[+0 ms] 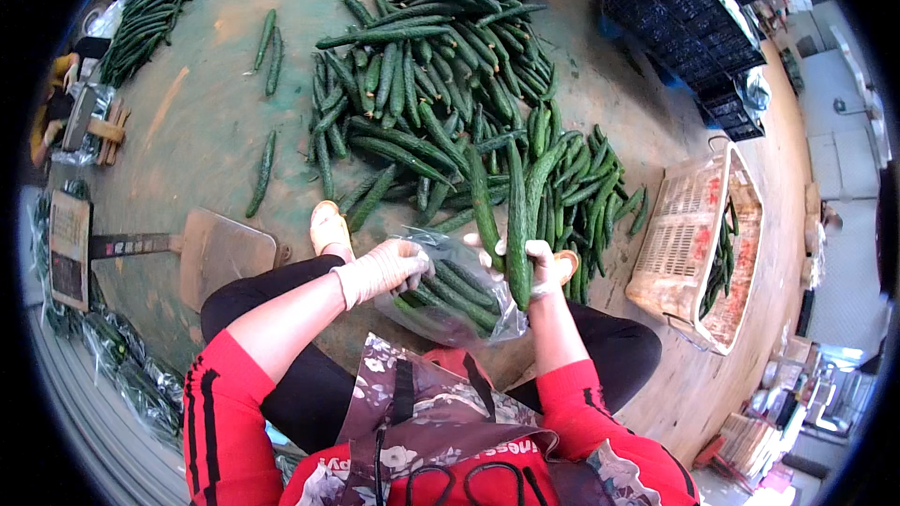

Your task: The person sorts cucumbers from a large pile on the floor into plastic bags. They pick cucumbers by hand, place them into bags, and occasionally move the bags to a nearby scale.

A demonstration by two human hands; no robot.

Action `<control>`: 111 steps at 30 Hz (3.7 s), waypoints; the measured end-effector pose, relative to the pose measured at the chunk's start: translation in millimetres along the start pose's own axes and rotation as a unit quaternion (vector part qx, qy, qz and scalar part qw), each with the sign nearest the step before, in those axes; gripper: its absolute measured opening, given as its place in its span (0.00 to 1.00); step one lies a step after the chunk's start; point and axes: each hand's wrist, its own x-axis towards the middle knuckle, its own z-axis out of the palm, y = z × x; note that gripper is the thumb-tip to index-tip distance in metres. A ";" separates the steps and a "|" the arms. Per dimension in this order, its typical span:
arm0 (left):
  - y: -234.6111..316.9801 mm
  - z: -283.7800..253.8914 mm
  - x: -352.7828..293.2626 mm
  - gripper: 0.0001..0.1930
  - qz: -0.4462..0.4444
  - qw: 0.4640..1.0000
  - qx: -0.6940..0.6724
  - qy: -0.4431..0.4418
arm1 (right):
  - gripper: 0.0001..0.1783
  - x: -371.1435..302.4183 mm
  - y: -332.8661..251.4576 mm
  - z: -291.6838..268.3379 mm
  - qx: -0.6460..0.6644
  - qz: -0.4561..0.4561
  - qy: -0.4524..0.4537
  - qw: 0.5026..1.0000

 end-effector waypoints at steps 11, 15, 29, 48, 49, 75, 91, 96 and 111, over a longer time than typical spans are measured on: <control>-5.0 7.3 0.6 0.13 0.038 0.997 0.050 0.049 | 0.36 -47.0 -11.1 63.2 -0.146 0.129 -0.046 0.980; -6.3 8.4 1.9 0.19 0.236 0.817 0.383 0.361 | 0.32 -31.8 -4.0 60.1 -0.107 0.122 -0.030 0.986; 30.1 11.1 15.5 0.10 0.206 0.949 0.076 0.228 | 0.37 -31.6 -10.4 61.4 -0.098 0.144 -0.059 0.983; 37.4 26.4 8.0 0.14 0.139 0.936 -0.320 0.039 | 0.36 -25.2 0.4 54.1 -0.221 0.152 -0.045 0.962; 33.9 20.7 10.5 0.13 0.158 0.923 -0.347 0.047 | 0.36 -23.9 -1.0 53.8 -0.213 0.155 -0.035 0.964; 30.9 37.6 26.2 0.13 0.162 0.835 -0.526 0.031 | 0.51 -2.2 42.4 33.1 -0.645 -0.135 0.136 0.740; 30.7 34.0 -3.4 0.48 0.153 0.938 0.239 0.199 | 0.20 -25.3 -22.7 21.0 -0.327 0.063 0.152 0.931; 5.9 23.6 -4.4 0.55 0.136 0.780 0.552 0.261 | 0.21 -32.8 -15.0 11.0 -0.344 0.126 0.130 0.921; -22.4 10.3 30.0 0.29 0.103 0.847 0.495 0.165 | 0.22 -33.6 34.0 -32.0 -0.883 0.199 0.050 0.422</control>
